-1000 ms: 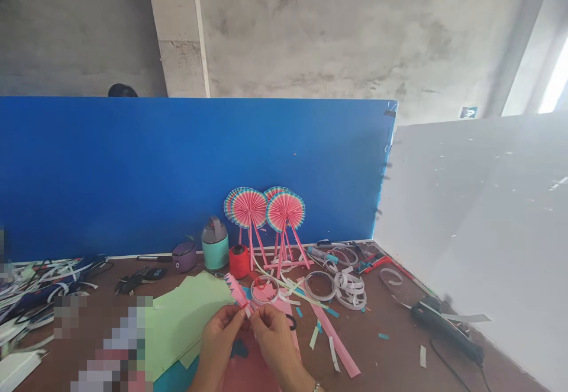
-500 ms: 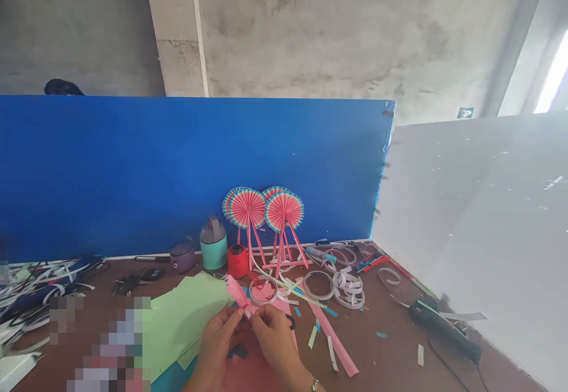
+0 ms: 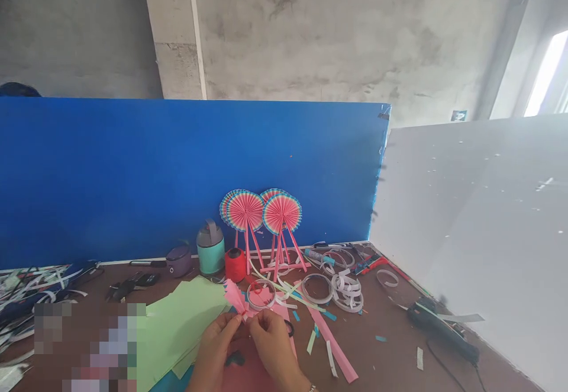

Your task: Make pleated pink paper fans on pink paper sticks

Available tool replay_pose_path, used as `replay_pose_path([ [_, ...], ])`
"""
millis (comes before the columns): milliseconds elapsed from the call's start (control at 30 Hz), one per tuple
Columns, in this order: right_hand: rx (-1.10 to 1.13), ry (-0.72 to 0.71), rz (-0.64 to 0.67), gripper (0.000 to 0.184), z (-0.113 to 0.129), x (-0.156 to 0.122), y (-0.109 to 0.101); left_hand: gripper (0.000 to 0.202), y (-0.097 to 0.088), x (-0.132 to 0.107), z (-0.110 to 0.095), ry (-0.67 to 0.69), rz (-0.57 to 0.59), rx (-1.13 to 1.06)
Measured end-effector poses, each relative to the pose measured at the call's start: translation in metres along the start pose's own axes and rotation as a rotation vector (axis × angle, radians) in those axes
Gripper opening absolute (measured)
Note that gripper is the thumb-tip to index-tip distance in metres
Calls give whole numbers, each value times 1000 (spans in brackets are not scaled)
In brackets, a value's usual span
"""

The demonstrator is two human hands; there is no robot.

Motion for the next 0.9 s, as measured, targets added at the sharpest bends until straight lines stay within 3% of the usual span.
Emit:
replay_pose_path([
  [400, -22, 0, -16, 38, 4, -1, -1, 43, -2, 4, 6, -36, -8, 17],
  [633, 41, 41, 10, 39, 4, -2, 4, 43, -2, 7, 2, 49, 18, 35],
  [800, 207, 75, 163, 19, 14, -9, 14, 41, -12, 7, -17, 186, -75, 122],
  [900, 266, 133, 189, 11, 12, -10, 14, 40, -17, 4, -29, 246, -149, 172],
])
Point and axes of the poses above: each hand's wrist, its own x-axis towards the middle knuckle, its own y-axis out of the palm, z = x × y, the point moved 8 cm from there along x, towards the middle knuckle, and after that the axes turned 7 degrees about y, right-handed, at the moved point
